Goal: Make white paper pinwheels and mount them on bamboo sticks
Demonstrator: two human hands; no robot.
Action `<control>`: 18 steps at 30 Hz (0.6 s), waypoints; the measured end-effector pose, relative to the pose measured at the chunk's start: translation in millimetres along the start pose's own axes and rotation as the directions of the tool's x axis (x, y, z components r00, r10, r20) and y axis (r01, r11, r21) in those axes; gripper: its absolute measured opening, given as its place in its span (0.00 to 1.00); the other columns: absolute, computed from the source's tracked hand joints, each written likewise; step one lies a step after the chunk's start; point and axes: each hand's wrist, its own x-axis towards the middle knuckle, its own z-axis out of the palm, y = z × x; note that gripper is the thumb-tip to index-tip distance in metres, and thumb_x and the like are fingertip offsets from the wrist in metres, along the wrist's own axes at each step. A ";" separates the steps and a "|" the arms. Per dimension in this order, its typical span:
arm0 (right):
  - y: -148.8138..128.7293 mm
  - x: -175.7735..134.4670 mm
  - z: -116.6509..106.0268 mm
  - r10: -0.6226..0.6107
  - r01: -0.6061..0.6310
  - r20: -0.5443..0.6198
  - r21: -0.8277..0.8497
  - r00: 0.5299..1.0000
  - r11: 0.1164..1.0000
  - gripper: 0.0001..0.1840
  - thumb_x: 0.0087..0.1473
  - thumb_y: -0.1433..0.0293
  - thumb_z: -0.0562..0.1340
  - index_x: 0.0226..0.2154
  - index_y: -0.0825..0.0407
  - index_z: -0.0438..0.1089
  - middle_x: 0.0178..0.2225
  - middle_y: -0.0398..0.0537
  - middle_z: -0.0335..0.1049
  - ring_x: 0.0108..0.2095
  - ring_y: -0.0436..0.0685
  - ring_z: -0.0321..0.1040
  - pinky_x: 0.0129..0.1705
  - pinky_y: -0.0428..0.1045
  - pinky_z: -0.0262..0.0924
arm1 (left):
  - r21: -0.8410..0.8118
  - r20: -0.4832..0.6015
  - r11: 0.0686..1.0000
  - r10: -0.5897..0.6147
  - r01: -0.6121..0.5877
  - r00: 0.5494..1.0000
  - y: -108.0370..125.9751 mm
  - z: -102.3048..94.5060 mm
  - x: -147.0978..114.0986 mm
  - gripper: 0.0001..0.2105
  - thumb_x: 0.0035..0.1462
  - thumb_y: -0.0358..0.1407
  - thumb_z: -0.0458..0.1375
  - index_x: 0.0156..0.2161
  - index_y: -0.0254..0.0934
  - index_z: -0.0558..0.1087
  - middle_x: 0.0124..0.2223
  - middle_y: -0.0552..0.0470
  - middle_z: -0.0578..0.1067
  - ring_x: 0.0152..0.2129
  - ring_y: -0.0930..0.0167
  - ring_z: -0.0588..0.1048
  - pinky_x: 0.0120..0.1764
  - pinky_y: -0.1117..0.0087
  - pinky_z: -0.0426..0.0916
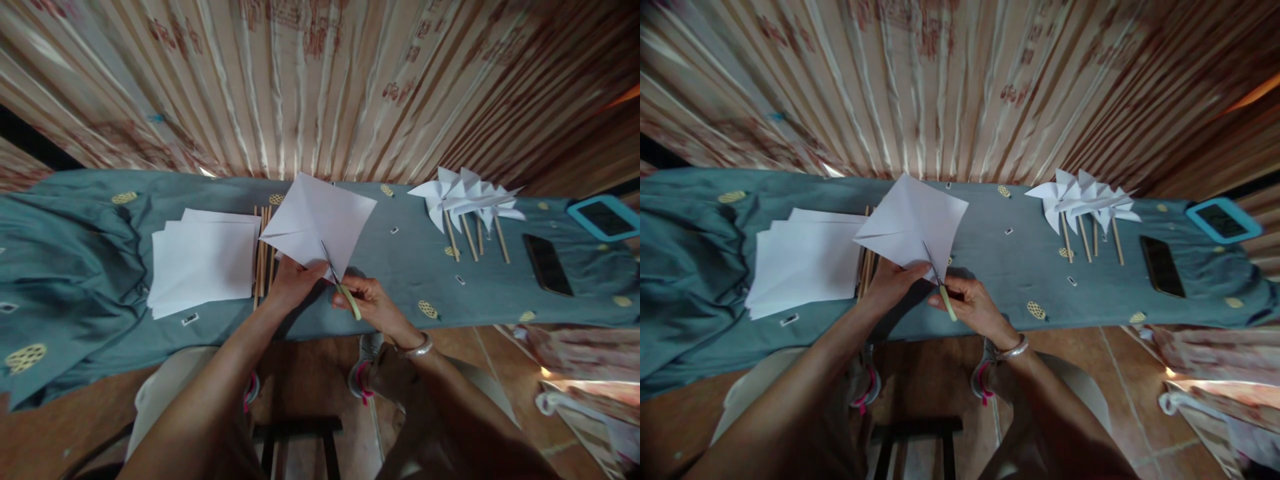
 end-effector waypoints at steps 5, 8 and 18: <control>1.4 0.7 0.7 -0.010 0.010 -0.007 -0.007 1.000 1.000 0.18 0.49 0.54 0.66 0.28 0.53 0.70 0.22 0.39 0.60 0.23 0.48 0.55 0.25 0.45 0.49 | 0.009 -0.013 1.000 -0.005 0.006 1.000 -0.2 -0.8 0.4 0.03 0.41 0.32 0.60 0.24 0.36 0.70 0.23 0.55 0.72 0.22 0.72 0.69 0.27 0.71 0.64; 2.0 1.6 1.4 -0.013 0.013 -0.007 -0.011 1.000 1.000 0.19 0.49 0.54 0.66 0.27 0.53 0.69 0.22 0.39 0.60 0.23 0.48 0.54 0.25 0.45 0.49 | 0.011 -0.009 1.000 0.002 -0.002 1.000 0.0 -1.3 1.0 0.03 0.41 0.31 0.60 0.23 0.37 0.69 0.23 0.55 0.72 0.22 0.72 0.69 0.27 0.71 0.65; -2.2 4.4 6.4 0.049 -0.047 -0.023 0.075 0.999 0.996 0.21 0.44 0.53 0.69 0.24 0.52 0.66 0.22 0.40 0.62 0.23 0.48 0.55 0.24 0.45 0.50 | -0.024 -0.006 0.999 -0.028 0.028 1.000 -3.2 -3.3 2.0 0.04 0.41 0.33 0.60 0.27 0.36 0.71 0.26 0.53 0.75 0.24 0.70 0.72 0.29 0.70 0.68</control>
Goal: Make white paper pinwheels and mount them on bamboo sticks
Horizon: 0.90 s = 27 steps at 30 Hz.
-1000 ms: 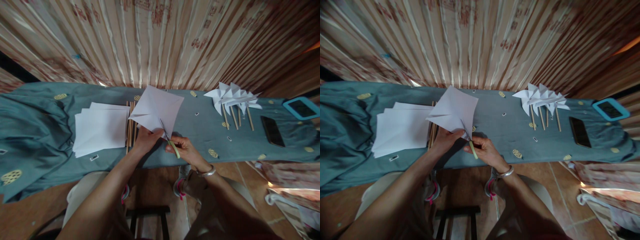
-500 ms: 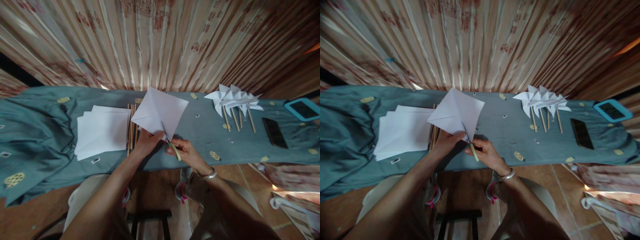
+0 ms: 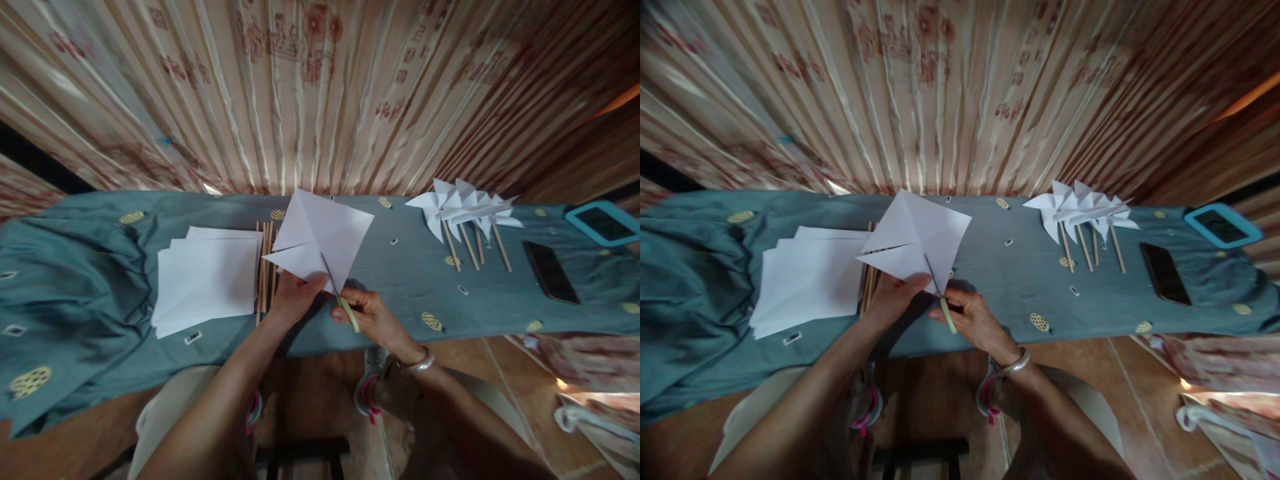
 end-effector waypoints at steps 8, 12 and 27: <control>4.6 0.2 -0.4 -0.023 0.023 -0.005 -0.014 1.000 1.000 0.19 0.45 0.53 0.68 0.27 0.52 0.70 0.23 0.40 0.62 0.23 0.48 0.55 0.25 0.44 0.52 | 0.015 0.008 1.000 -0.007 0.006 1.000 4.6 1.2 -0.8 0.04 0.41 0.33 0.60 0.25 0.37 0.70 0.25 0.53 0.74 0.23 0.71 0.71 0.27 0.71 0.67; 3.4 0.7 -1.4 -0.059 0.059 -0.007 -0.009 0.998 0.998 0.19 0.45 0.54 0.68 0.28 0.53 0.73 0.22 0.39 0.61 0.23 0.48 0.54 0.25 0.44 0.52 | 0.010 0.005 1.000 0.018 -0.018 1.000 3.3 3.0 -2.4 0.03 0.41 0.32 0.60 0.26 0.37 0.71 0.25 0.54 0.74 0.23 0.71 0.71 0.27 0.72 0.67; -0.3 1.3 0.2 -0.015 0.016 -0.043 0.020 0.999 1.000 0.20 0.42 0.54 0.70 0.22 0.53 0.67 0.20 0.39 0.62 0.21 0.47 0.55 0.23 0.44 0.51 | -0.009 -0.018 1.000 -0.004 0.003 1.000 9.2 4.4 -2.8 0.04 0.39 0.32 0.61 0.26 0.37 0.71 0.27 0.53 0.75 0.25 0.69 0.72 0.30 0.69 0.68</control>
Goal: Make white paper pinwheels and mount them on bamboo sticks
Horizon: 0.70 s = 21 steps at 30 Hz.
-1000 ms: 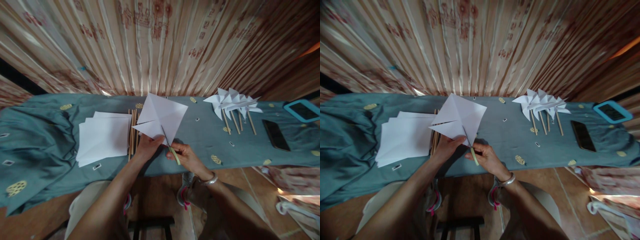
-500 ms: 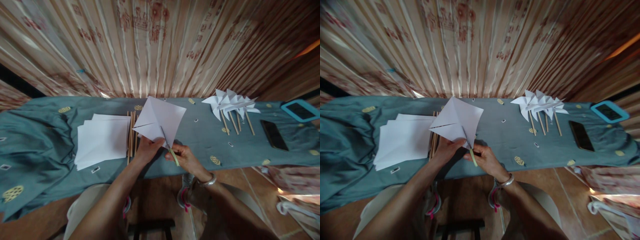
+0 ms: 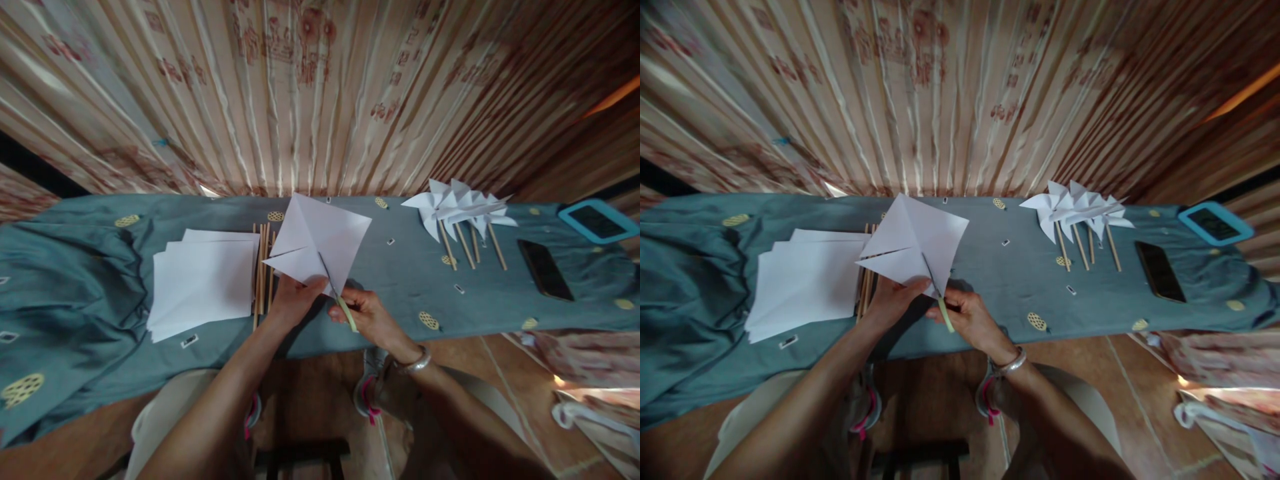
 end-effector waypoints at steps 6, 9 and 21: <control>-0.6 0.1 0.5 0.006 -0.006 0.001 0.018 1.000 1.000 0.20 0.41 0.53 0.70 0.25 0.53 0.72 0.20 0.39 0.64 0.21 0.48 0.58 0.24 0.44 0.54 | -0.001 0.003 1.000 -0.002 0.002 1.000 1.7 1.4 -0.5 0.05 0.39 0.32 0.60 0.25 0.37 0.69 0.26 0.53 0.74 0.24 0.70 0.71 0.29 0.70 0.67; 2.9 0.5 -1.5 -0.001 0.001 0.000 0.017 1.000 1.000 0.19 0.42 0.54 0.70 0.29 0.52 0.74 0.20 0.39 0.64 0.21 0.48 0.59 0.24 0.44 0.54 | -0.005 -0.007 1.000 -0.005 0.004 1.000 1.7 2.2 -0.8 0.05 0.38 0.32 0.60 0.25 0.37 0.70 0.26 0.53 0.74 0.24 0.70 0.71 0.29 0.70 0.67; 3.8 0.0 -2.4 -0.035 0.035 -0.015 0.010 0.999 0.999 0.15 0.44 0.57 0.70 0.27 0.53 0.75 0.20 0.39 0.65 0.21 0.47 0.58 0.23 0.43 0.52 | 0.029 0.007 0.999 -0.031 0.031 0.999 -1.9 2.0 -2.3 0.05 0.38 0.33 0.61 0.26 0.37 0.71 0.27 0.52 0.75 0.26 0.69 0.72 0.31 0.69 0.67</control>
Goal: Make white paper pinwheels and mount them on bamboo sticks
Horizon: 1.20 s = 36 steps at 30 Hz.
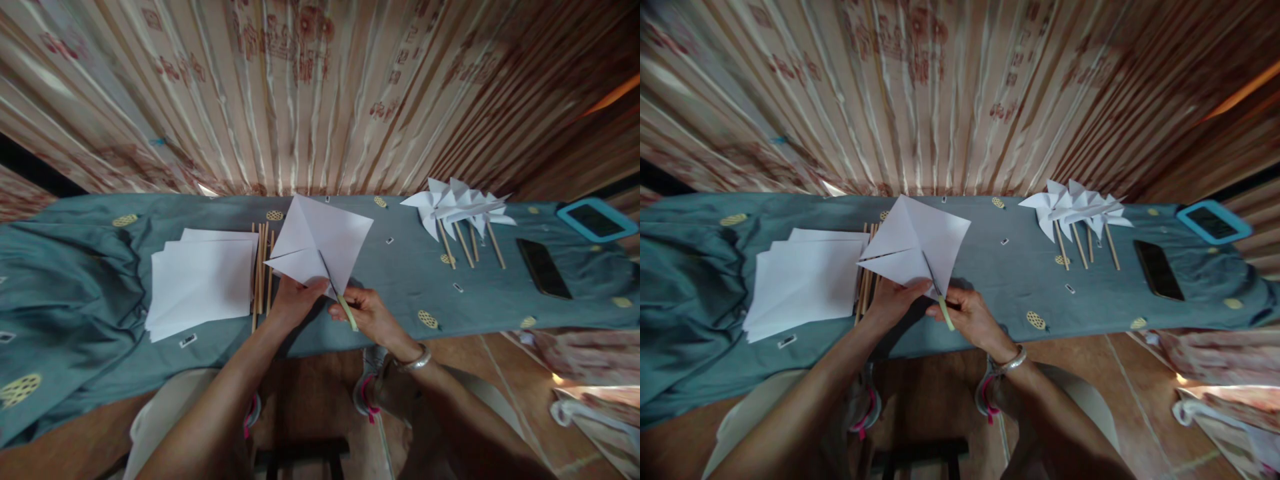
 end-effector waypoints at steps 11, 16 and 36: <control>0.0 0.3 0.6 -0.003 0.003 -0.010 -0.001 1.000 1.000 0.15 0.43 0.58 0.70 0.22 0.52 0.71 0.20 0.40 0.65 0.21 0.47 0.58 0.23 0.43 0.52 | -0.012 0.011 1.000 0.000 0.000 1.000 -1.2 0.3 -0.7 0.05 0.39 0.34 0.60 0.25 0.37 0.70 0.26 0.52 0.74 0.25 0.69 0.71 0.29 0.69 0.67; -0.1 0.6 1.3 0.028 -0.028 -0.015 0.031 0.999 0.999 0.17 0.41 0.58 0.71 0.22 0.53 0.71 0.19 0.39 0.64 0.20 0.47 0.57 0.22 0.43 0.51 | -0.014 0.000 1.000 0.028 -0.028 1.000 -0.1 1.0 -0.7 0.06 0.38 0.34 0.60 0.26 0.37 0.70 0.26 0.53 0.73 0.25 0.69 0.71 0.29 0.69 0.67; -12.4 -9.1 -15.3 0.046 -0.042 0.135 -0.030 0.990 0.999 0.20 0.46 0.58 0.69 0.39 0.52 0.73 0.26 0.41 0.68 0.23 0.47 0.59 0.24 0.43 0.53 | -0.051 -0.073 0.998 0.034 -0.038 0.997 5.4 -11.7 5.9 0.07 0.39 0.35 0.63 0.23 0.35 0.70 0.22 0.55 0.72 0.20 0.72 0.69 0.26 0.71 0.65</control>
